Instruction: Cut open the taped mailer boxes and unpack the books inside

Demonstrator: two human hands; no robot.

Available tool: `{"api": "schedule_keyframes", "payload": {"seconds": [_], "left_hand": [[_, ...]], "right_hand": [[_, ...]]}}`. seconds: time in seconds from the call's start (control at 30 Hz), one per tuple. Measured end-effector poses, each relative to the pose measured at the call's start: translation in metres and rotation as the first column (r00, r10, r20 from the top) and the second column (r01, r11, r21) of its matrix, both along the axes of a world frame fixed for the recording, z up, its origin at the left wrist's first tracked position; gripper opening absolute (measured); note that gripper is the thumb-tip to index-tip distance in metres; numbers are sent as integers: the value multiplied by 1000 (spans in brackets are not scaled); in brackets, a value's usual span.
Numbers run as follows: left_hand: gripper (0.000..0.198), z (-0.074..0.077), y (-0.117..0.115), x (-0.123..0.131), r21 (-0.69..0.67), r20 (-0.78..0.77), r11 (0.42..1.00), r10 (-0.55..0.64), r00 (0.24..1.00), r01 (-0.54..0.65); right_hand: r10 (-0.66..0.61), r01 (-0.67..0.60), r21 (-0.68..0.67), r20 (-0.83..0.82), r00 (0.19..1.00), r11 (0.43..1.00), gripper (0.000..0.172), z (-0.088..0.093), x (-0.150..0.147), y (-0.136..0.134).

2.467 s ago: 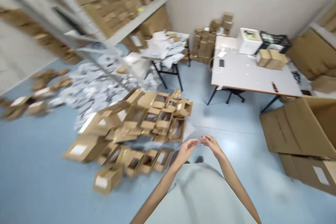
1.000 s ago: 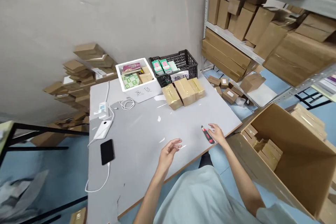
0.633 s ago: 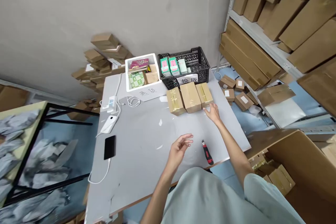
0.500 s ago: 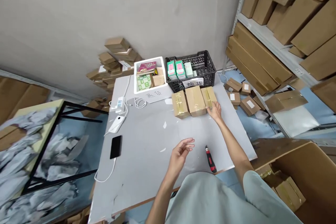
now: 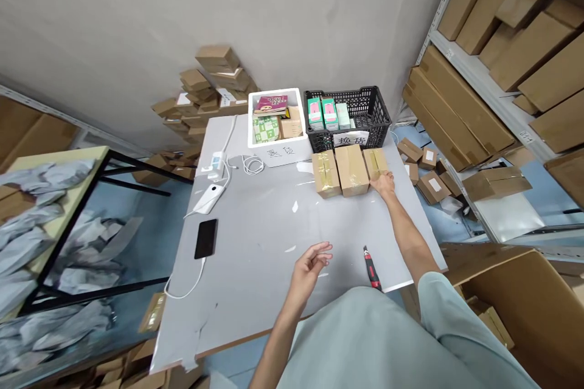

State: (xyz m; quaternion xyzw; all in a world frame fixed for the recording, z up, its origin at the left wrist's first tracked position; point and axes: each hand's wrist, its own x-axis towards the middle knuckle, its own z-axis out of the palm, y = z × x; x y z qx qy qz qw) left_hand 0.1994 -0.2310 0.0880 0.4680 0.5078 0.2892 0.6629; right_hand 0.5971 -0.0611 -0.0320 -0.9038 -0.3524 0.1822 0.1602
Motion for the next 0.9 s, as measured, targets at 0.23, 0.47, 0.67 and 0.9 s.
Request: {"api": "schedule_keyframes", "payload": {"seconds": [0.23,0.47,0.67,0.9], "left_hand": [[42,-12,-3,-84,29,95,993,-114,989,112],[46,-40,-1,-173,-13,147,989,-146,978,149],[46,-34,13,-211,-23,186,992,-118,976,124],[48,-38,14,-257,-4,163,999,45,986,-45]], "right_hand": [[-223,220,37,126,967,975,76,6,-43,-95],[-399,415,-24,225,889,910,74,3,-119,-215],[-406,432,-89,221,887,897,77,25,-147,-222],[-134,144,-67,140,981,987,74,22,-224,-222]]}}
